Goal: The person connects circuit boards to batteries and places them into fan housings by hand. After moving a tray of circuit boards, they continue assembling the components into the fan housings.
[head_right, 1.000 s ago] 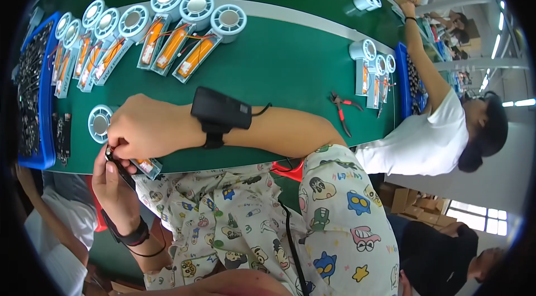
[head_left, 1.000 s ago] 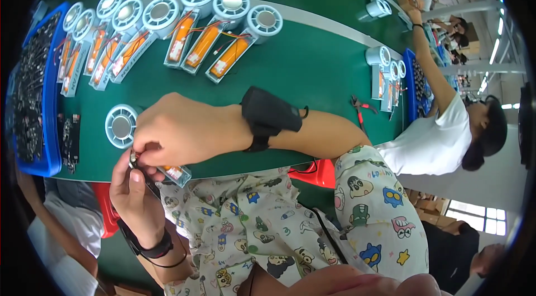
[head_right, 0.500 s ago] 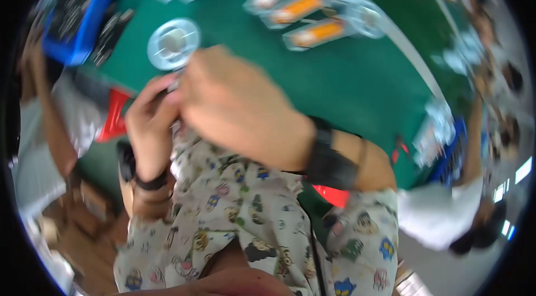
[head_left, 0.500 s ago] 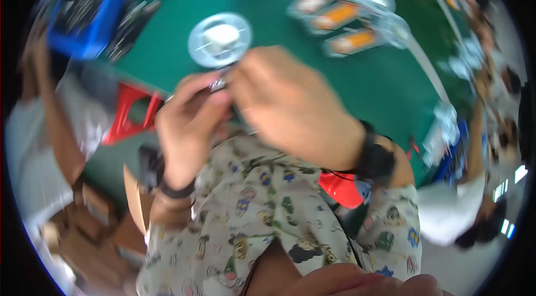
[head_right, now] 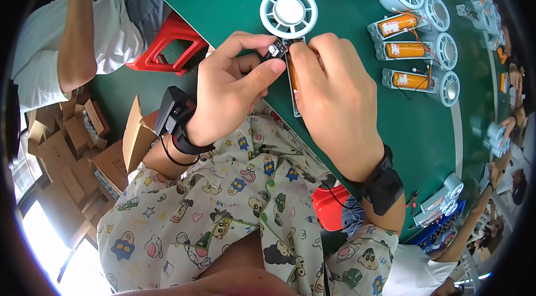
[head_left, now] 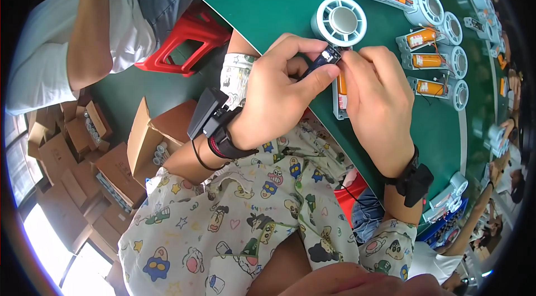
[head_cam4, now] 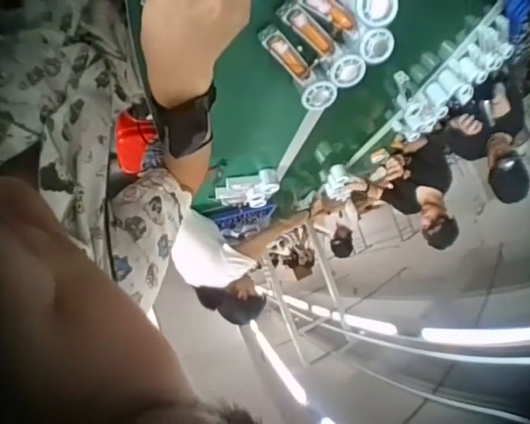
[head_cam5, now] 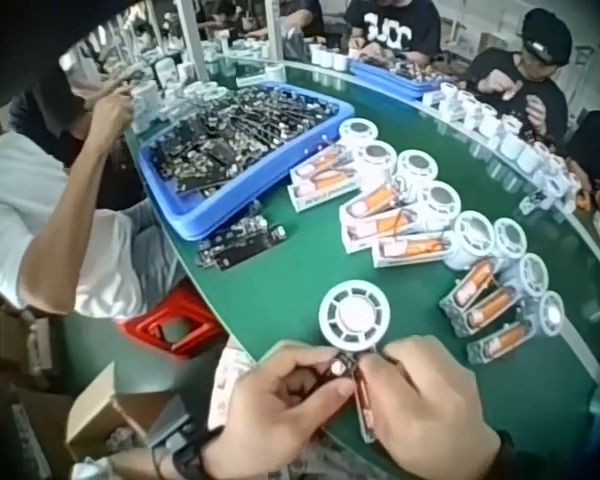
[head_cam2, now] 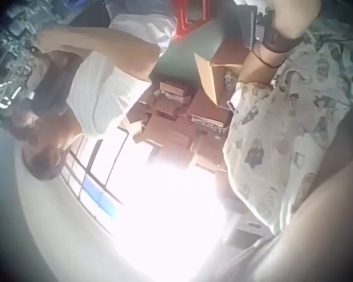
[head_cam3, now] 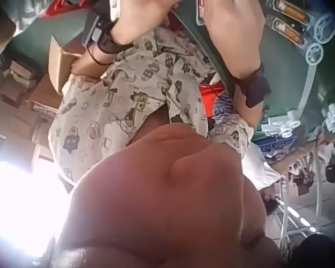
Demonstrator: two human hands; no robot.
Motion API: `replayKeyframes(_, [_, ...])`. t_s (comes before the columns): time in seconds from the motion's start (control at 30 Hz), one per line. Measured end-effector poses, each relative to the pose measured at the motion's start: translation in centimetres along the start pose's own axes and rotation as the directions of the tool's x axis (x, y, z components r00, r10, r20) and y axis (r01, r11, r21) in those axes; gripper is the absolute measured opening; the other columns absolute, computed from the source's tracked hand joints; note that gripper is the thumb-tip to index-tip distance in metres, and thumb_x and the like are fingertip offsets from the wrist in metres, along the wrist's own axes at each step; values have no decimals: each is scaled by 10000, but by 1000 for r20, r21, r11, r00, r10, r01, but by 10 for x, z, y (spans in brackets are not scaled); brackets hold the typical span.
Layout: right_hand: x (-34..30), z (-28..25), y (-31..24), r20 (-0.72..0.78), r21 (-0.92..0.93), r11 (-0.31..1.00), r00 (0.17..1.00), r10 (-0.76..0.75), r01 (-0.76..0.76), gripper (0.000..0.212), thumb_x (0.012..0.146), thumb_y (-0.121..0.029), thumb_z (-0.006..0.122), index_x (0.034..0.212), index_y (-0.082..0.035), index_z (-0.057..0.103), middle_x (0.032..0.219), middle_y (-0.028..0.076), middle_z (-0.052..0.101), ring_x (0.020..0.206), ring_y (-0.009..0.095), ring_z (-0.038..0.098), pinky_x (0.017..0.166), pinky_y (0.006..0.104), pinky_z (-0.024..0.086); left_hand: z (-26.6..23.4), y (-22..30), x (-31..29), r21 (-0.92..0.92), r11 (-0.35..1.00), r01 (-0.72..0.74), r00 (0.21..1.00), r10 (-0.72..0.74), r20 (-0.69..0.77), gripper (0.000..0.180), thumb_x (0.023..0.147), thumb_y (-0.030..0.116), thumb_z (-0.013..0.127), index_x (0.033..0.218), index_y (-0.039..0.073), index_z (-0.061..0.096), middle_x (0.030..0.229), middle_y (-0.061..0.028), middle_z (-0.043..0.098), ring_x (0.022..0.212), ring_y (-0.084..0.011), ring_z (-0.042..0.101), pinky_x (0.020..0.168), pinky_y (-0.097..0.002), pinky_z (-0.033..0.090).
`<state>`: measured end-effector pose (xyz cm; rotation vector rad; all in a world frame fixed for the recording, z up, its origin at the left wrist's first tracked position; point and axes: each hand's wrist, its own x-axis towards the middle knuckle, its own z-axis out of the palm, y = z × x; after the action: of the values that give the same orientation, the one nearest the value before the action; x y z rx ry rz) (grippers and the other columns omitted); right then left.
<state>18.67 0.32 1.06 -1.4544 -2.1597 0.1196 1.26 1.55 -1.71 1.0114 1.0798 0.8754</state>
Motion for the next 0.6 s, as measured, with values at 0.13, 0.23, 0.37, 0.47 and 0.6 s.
replayKeyframes(0.13, [-4, -8, -3, 82, -53, 999, 997, 16, -12, 292, 825, 2, 737, 1114, -29, 706, 973, 91, 599, 786, 250, 642, 629, 372, 524, 5, 0, -4, -4, 1000, -14, 999, 14, -38, 340, 965, 97, 735, 1240, -36, 584, 813, -26, 623, 591, -50, 565, 477, -207, 418])
replayKeyframes(0.23, [-3, -15, -3, 146, -69, 997, 988, 56, -47, 325, 812, -15, 737, 1134, -50, 714, 978, 78, 581, 786, 242, 633, 613, 374, 525, 7, 0, -6, -114, 993, 36, 999, -39, -22, 366, 990, 110, 702, 1287, -20, 531, 761, -24, 614, 521, -50, 513, 425, -220, 380])
replayKeyframes(0.37, [-2, -12, 13, 182, 80, 989, 978, 106, -122, 332, 820, -16, 728, 1149, -60, 715, 967, 67, 575, 798, 247, 642, 608, 379, 528, 10, 2, -7, -156, 985, 68, 997, -74, -35, 360, 1003, 114, 683, 1291, -20, 514, 760, -36, 611, 478, -54, 475, 390, -231, 353])
replayKeyframes(0.47, [-5, -1, 24, 107, 299, 943, 987, 117, -144, 328, 826, -17, 720, 1151, -61, 713, 966, 58, 566, 811, 245, 645, 601, 377, 531, 8, 5, -8, -158, 985, 75, 997, -78, -13, 348, 1014, 103, 652, 1295, -47, 510, 995, -87, 570, 602, -84, 540, 390, -226, 369])
replayKeyframes(0.6, [-5, 2, 18, -25, 185, 982, 999, -35, 39, 321, 841, -23, 720, 1159, -66, 711, 919, 62, 575, 769, 244, 651, 585, 372, 524, 6, 7, -7, -208, 974, 86, 996, -86, 9, 336, 1022, 96, 629, 1297, -53, 507, 1104, -106, 559, 661, -100, 568, 387, -225, 365])
